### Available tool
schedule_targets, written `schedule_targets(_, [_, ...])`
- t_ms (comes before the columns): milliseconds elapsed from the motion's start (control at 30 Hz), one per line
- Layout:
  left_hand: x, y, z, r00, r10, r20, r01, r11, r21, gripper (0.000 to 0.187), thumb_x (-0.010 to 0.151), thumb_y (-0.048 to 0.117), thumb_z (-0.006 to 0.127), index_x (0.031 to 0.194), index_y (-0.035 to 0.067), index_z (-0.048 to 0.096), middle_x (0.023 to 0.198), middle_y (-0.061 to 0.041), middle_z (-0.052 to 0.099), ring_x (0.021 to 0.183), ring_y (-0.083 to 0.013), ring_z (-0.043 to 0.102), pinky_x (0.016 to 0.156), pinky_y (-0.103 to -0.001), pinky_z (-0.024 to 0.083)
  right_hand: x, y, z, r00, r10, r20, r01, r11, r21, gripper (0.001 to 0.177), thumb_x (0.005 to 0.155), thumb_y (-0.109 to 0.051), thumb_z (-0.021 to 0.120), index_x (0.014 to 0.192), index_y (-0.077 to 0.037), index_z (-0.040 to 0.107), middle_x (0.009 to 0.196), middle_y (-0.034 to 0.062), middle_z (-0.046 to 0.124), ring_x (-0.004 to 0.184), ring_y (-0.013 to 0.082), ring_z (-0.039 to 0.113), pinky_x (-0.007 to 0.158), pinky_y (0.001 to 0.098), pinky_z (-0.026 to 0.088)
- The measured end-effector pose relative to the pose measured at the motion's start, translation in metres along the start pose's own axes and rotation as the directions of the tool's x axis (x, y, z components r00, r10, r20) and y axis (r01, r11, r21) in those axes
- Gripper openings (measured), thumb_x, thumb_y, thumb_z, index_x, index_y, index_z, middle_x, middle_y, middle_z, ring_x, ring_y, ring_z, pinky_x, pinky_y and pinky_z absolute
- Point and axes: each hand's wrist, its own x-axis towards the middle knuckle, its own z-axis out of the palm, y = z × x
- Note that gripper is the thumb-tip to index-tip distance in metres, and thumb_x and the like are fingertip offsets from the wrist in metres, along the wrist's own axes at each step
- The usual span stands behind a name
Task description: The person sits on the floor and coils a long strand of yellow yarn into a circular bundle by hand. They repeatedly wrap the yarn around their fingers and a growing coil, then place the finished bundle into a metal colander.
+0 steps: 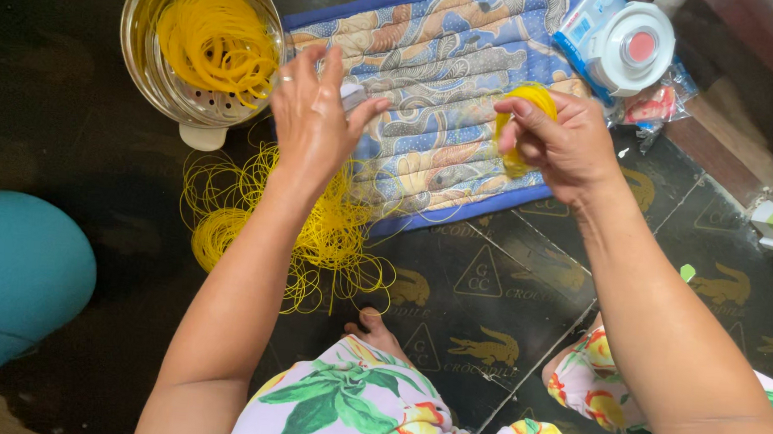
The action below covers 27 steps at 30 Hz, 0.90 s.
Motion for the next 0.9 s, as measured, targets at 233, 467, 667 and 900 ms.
schedule_targets(233, [0.006,0.055,-0.003,0.911,0.352,0.213,-0.015,0.546,-0.838,0.061,0.102,0.036,0.074,0.15,0.005,0.053,0.133,-0.014,0.069,0.125,-0.0304,0.065,0.107,-0.043,0.049,-0.009,-0.012,0.021,0.94,0.19,0.283,-0.239,0.96,0.146,0.019,0.103,-0.022,0.066,0.105,-0.003,0.068,0.068,-0.0048,0.053,0.057,0.0037,0.043,0.053,0.0215,0.033])
schedule_targets(467, [0.012,0.073,-0.021,0.878,0.216,0.428,0.156,0.716,-0.681,0.033,0.098,0.034,0.069,0.121,0.011,0.075,0.095,-0.015,0.074,0.087,-0.0284,0.07,0.08,-0.04,0.054,-0.008,-0.035,0.031,0.932,0.249,0.263,-0.302,0.936,0.183,0.033,0.098,-0.037,0.068,0.1,-0.004,0.068,0.063,-0.0069,0.044,0.049,0.0016,0.032,0.047,0.0211,0.027])
schedule_targets(667, [0.01,0.086,-0.016,0.965,0.067,0.254,0.114,0.765,-0.634,0.027,0.097,0.029,0.069,0.11,0.007,0.075,0.093,-0.014,0.074,0.08,-0.028,0.071,0.072,-0.04,0.054,0.006,-0.037,0.042,0.974,0.217,-0.063,-0.202,0.96,0.193,0.049,0.099,-0.055,0.067,0.087,-0.009,0.058,0.059,-0.0061,0.041,0.046,0.0038,0.03,0.043,0.023,0.023])
schedule_targets(900, [0.025,0.078,0.005,0.882,0.173,0.438,0.347,0.39,-0.853,0.025,0.108,0.024,0.065,0.114,0.0,0.07,0.095,-0.004,0.074,0.088,-0.0084,0.064,0.079,-0.031,0.054,0.028,-0.085,0.05,0.968,0.165,-0.187,-0.131,0.975,0.178,0.035,0.099,-0.049,0.065,0.103,-0.015,0.059,0.059,-0.0076,0.039,0.045,0.0021,0.034,0.041,0.0207,0.024])
